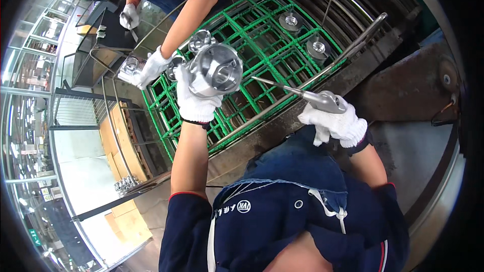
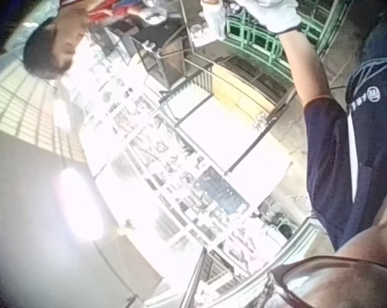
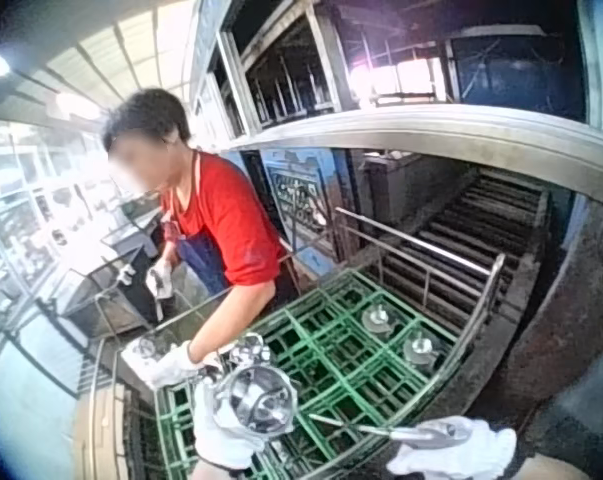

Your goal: Arranging metal pistons in a crate and cleaning them with an air gun.

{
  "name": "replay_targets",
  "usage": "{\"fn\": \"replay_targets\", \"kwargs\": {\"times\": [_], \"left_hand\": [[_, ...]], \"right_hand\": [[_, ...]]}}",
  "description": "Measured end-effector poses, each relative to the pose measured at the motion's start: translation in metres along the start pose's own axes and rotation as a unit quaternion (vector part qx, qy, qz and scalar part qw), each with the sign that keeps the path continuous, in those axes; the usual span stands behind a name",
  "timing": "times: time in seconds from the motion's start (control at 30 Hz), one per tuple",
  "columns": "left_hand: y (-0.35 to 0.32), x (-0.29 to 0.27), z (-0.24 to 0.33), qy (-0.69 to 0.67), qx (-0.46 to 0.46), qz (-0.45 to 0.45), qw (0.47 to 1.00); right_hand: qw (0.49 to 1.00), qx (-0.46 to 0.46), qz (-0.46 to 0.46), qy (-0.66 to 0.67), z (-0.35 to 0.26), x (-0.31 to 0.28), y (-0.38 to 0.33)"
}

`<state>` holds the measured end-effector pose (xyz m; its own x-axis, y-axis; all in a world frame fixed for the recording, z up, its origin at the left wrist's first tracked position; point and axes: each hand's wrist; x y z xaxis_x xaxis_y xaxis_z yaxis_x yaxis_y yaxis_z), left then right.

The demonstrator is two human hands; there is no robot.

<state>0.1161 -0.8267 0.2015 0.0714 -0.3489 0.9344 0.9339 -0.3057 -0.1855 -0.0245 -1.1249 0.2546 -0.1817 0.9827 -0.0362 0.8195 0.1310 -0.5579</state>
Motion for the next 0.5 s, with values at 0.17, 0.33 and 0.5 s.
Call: {"fn": "replay_targets", "kwargs": {"times": [0.17, 0.33, 0.5], "left_hand": [[0.004, -0.010, -0.005, 0.091, 0.019, -0.021, 0.995], [0.007, -0.007, -0.009, 0.097, -0.019, -0.084, 0.992], [0.008, -0.009, -0.010, 0.144, -0.039, -0.102, 0.984]], "right_hand": [[0.999, -0.005, -0.010, -0.051, -0.007, 0.006, 0.014], [1.000, 0.001, 0.016, -0.013, 0.005, 0.001, 0.036], [0.998, -0.020, -0.008, -0.052, -0.002, 0.003, 0.042]]}}
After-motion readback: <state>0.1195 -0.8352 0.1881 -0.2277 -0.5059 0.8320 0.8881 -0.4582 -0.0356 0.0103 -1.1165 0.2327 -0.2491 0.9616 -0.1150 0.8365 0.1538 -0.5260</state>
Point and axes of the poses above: each hand's wrist, its own y-axis towards the middle knuckle, its own x-axis out of the palm, z = x × y, and after that the axes turned 14 degrees about -y, right-handed
